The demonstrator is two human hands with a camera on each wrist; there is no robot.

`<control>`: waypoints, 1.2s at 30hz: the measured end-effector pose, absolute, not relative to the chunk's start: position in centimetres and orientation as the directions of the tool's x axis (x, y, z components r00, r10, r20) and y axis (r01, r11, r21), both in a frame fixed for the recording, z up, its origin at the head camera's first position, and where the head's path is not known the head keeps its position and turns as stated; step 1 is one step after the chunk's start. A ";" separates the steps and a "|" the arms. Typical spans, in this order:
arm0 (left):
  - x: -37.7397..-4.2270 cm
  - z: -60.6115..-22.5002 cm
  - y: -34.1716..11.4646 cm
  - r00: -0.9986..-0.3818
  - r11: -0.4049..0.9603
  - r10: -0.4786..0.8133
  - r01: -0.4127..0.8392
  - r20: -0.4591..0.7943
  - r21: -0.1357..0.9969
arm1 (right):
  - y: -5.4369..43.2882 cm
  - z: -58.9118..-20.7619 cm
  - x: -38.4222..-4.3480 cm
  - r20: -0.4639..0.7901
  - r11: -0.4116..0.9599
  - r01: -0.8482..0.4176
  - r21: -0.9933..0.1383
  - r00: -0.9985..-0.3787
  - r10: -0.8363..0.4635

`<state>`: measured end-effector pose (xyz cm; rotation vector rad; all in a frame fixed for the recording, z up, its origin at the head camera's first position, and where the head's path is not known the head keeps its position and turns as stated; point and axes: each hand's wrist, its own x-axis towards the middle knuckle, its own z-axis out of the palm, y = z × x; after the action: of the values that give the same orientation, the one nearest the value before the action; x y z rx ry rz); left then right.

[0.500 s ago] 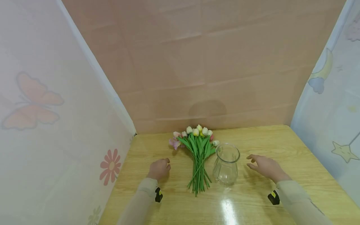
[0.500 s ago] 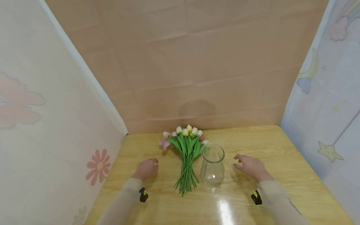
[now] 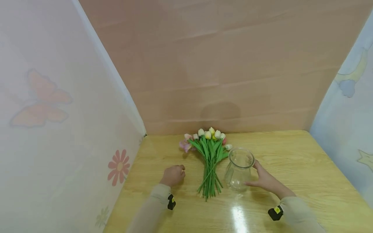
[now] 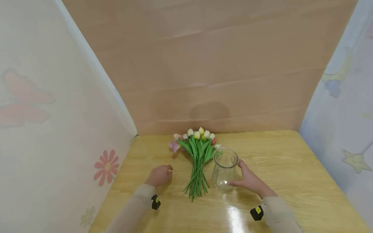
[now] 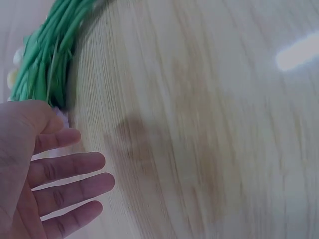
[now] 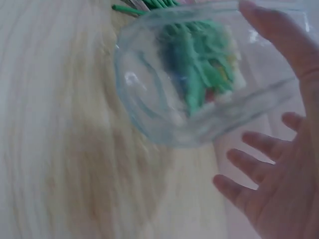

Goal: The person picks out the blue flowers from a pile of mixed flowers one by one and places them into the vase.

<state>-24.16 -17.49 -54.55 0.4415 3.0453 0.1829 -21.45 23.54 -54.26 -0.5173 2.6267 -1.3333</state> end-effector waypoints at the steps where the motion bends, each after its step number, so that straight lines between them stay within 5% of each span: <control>1: -24.2 -54.6 -17.2 -0.955 0.949 0.294 0.288 -0.035 0.125 | 23.1 -54.5 -21.5 0.032 0.533 -0.232 -0.814 -0.934 -0.357; 11: -24.0 -54.1 -12.0 -0.930 0.924 0.367 0.363 -0.012 0.119 | 20.7 -57.1 -21.8 0.103 0.382 -0.207 -0.901 -0.956 -0.276; 19: -23.7 -54.3 -7.9 -0.888 0.893 0.442 0.449 0.128 0.028 | 20.5 -57.4 -21.8 0.124 0.360 -0.220 -0.907 -0.954 -0.272; 31: -23.0 -57.2 -6.1 -0.942 0.951 0.309 0.302 0.133 -0.073 | 20.5 -57.7 -22.2 0.138 0.360 -0.235 -0.903 -0.952 -0.274; 36: -22.9 -56.7 -5.9 -0.921 0.950 0.300 0.264 0.248 -0.168 | 20.5 -57.9 -22.5 0.136 0.358 -0.234 -0.904 -0.951 -0.279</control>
<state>-22.90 -5.90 -56.66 0.4969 3.3712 -0.2273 -22.48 20.52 -57.91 -0.4830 2.5548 -1.6902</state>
